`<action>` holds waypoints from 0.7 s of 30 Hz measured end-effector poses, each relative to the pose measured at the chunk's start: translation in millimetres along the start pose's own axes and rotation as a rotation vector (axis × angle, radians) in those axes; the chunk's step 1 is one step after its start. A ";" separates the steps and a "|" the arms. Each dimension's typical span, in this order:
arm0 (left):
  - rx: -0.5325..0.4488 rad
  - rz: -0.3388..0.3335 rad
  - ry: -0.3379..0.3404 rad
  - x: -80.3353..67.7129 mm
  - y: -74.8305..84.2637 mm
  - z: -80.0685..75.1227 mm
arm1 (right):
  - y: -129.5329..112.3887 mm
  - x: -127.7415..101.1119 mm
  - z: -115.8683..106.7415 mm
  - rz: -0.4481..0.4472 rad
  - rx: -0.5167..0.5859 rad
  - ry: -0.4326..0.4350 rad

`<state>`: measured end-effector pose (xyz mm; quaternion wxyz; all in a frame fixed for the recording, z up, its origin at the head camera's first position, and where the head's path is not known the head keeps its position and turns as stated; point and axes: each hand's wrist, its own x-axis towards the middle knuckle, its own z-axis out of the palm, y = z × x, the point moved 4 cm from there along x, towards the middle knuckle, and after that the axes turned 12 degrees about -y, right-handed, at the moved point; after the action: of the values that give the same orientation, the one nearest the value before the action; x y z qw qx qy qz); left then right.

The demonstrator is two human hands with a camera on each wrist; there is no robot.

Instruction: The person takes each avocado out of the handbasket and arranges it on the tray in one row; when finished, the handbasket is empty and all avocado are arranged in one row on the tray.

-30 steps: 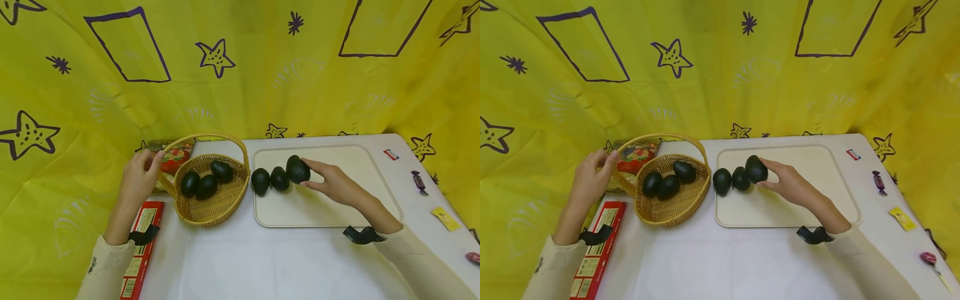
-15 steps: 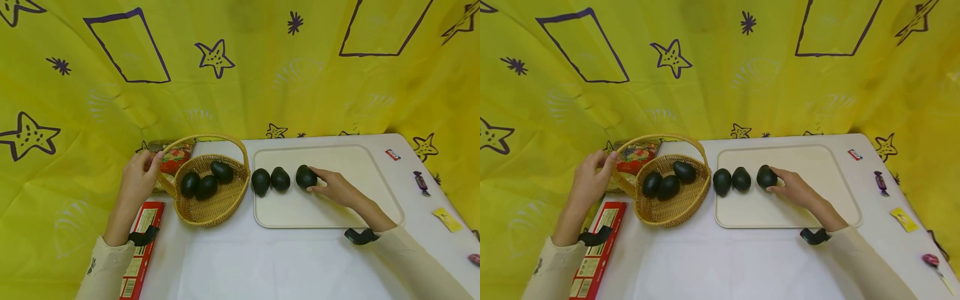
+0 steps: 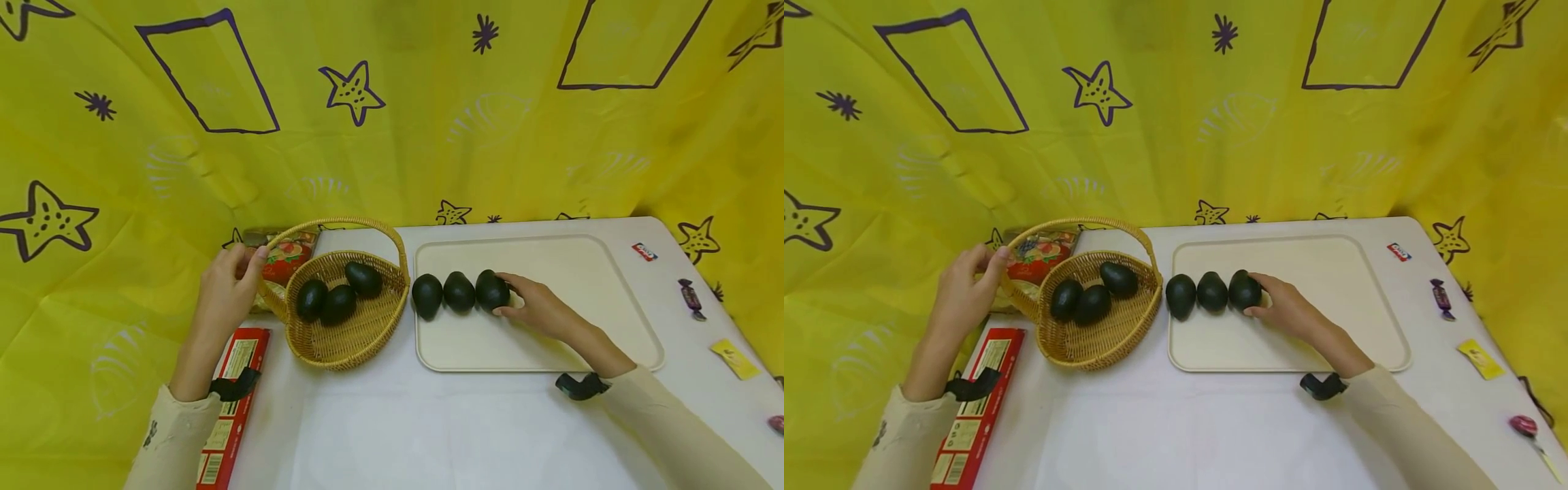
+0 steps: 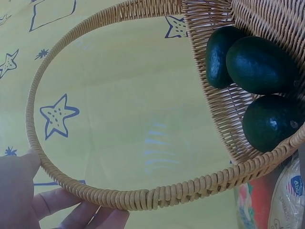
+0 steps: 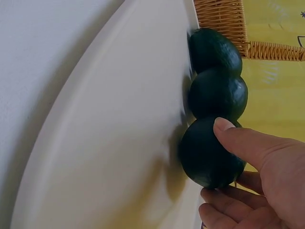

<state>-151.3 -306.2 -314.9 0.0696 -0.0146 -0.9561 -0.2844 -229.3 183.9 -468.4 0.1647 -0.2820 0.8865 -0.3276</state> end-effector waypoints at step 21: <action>-0.006 -0.003 -0.005 0.6 -1.1 0.7 | 0.9 -4.6 -7.0 0.021 -0.019 -0.007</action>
<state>-152.1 -306.8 -316.0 0.0669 -0.0142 -0.9554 -0.2874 -229.4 190.6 -463.4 0.1686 -0.2754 0.8919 -0.3165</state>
